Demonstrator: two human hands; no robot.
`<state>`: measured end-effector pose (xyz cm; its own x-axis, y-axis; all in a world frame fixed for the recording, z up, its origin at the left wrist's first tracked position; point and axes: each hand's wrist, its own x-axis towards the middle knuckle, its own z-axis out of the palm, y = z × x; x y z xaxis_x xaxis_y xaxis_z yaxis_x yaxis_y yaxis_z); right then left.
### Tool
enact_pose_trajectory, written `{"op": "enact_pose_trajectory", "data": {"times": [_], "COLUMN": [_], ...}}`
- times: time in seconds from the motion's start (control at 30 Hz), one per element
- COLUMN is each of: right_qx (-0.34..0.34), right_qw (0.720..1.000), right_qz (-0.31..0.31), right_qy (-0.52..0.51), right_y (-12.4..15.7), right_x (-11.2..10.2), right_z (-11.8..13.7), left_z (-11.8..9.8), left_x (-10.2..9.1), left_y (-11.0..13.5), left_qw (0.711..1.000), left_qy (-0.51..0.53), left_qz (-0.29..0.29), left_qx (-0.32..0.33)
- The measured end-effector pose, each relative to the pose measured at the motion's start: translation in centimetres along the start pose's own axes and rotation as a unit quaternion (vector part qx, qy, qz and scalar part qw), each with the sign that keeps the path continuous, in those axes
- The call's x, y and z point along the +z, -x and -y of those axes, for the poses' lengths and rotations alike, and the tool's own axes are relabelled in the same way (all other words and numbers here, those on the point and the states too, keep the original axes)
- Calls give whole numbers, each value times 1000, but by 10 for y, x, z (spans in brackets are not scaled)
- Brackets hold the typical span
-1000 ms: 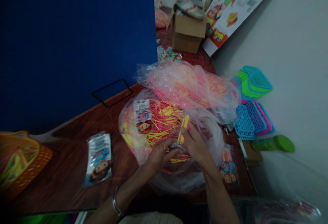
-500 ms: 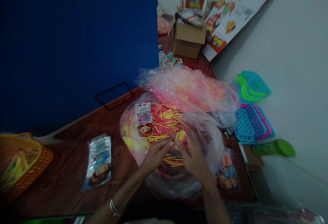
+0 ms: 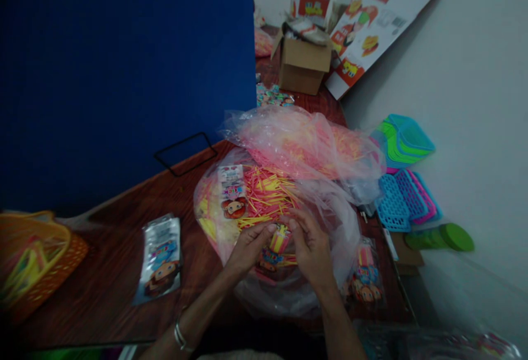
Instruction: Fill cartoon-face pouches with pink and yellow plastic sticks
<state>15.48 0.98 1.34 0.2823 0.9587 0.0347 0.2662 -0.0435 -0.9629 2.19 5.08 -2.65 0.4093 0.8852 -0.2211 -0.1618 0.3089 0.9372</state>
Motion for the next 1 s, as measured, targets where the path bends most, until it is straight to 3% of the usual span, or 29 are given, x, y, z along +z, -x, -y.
{"op": "enact_pose_trajectory", "data": {"times": [0.13, 0.33, 0.43, 0.53, 0.6, 0.73, 0.83, 0.9, 1.0], "right_qx": [-11, -46, -54, -104, -113, 23, 102, 85, 13], "right_qw": [1000, 998, 992, 950, 929, 957, 985, 989, 993], "right_qz": [-24, 22, -99, -260, -292, -212, -133, -116, -109], "right_qy": [-17, -34, -58, -141, -196, -198, -46, 32, 53], "right_y": [0, 0, -2, -6, -9, -1, 12, 19, 20], "right_x": [-1, 1, -5, -16, -22, -11, 8, 15, 16], "right_z": [2, 6, 14, 19, 12, -33, -67, -73, -51], "left_z": [3, -2, -5, -7, -9, -20, -28, -29, -28], "left_x": [-1, 3, 1, -8, -16, -35, -41, -39, -29], "left_y": [-1, 2, 2, -1, -3, -8, -8, -7, -5], "left_qw": [999, 999, 1000, 999, 995, 975, 969, 973, 986], "left_qy": [8, 8, 16, 48, 96, 184, 206, 192, 148], "left_qz": [31, 43, 27, 0, -33, -115, -121, -112, -64], "left_qx": [1, -4, -4, -1, -1, 45, 61, 59, 46]}}
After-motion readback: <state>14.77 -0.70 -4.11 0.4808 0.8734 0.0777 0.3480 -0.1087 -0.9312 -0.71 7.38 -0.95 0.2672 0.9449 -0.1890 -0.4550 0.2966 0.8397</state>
